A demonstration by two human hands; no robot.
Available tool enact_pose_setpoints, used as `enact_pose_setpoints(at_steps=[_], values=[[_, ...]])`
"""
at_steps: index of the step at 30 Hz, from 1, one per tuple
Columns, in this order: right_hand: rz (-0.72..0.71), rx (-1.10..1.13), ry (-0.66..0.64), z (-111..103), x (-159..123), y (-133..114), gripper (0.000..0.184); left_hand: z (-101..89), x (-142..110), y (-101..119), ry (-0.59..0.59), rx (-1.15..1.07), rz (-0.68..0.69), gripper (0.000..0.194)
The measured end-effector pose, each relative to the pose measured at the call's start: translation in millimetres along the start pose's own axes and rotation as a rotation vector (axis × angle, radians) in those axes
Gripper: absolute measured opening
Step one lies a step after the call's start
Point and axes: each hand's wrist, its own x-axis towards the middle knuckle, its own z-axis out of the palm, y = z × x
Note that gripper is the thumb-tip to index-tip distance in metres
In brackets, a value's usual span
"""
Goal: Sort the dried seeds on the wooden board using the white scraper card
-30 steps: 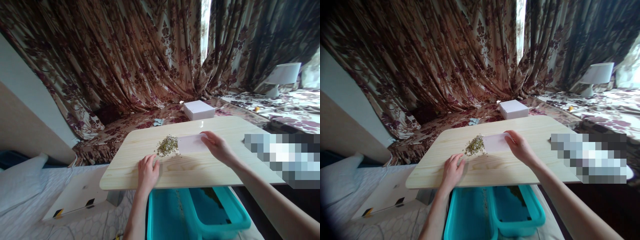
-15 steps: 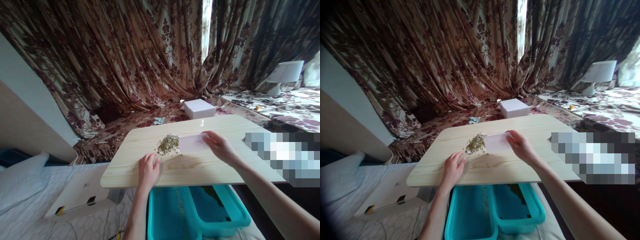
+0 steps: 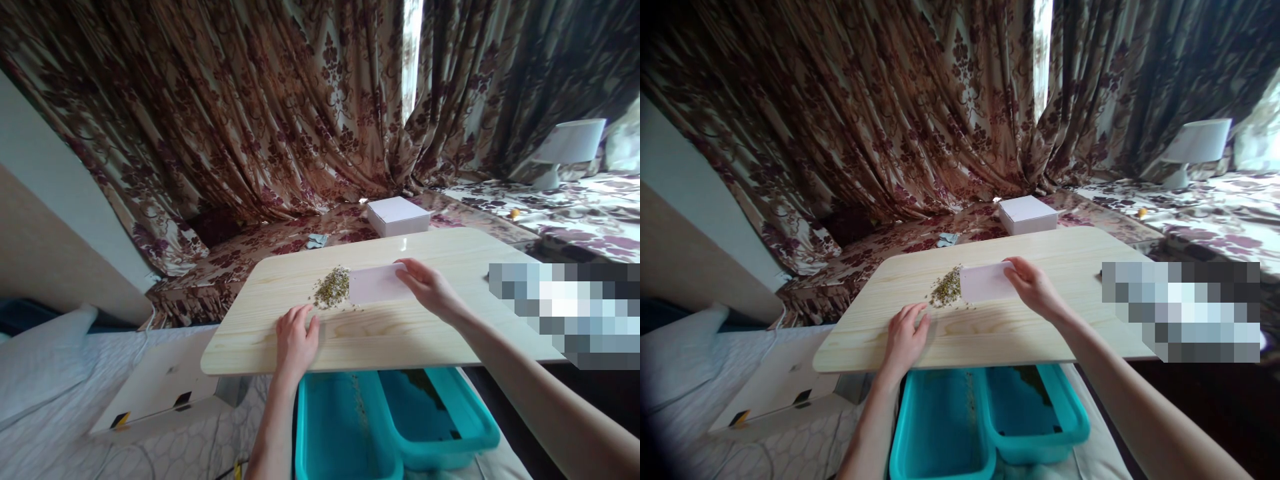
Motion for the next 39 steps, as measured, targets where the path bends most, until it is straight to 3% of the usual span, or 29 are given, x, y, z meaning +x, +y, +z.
enact_pose_setpoints(at_steps=[7,28,39], values=[[0.010,0.058,0.000,7.9,1.5,3.7,0.048,0.9,0.2,-1.0,0.011,-0.009,0.004,0.026],[0.054,-0.016,0.039,-5.0,-6.5,7.0,0.039,0.6,0.1,-1.1,-0.004,-0.002,0.007,0.026],[0.092,0.029,0.091,-8.6,-4.6,10.3,0.044,1.7,0.3,-2.2,-0.008,0.002,0.008,0.026]])
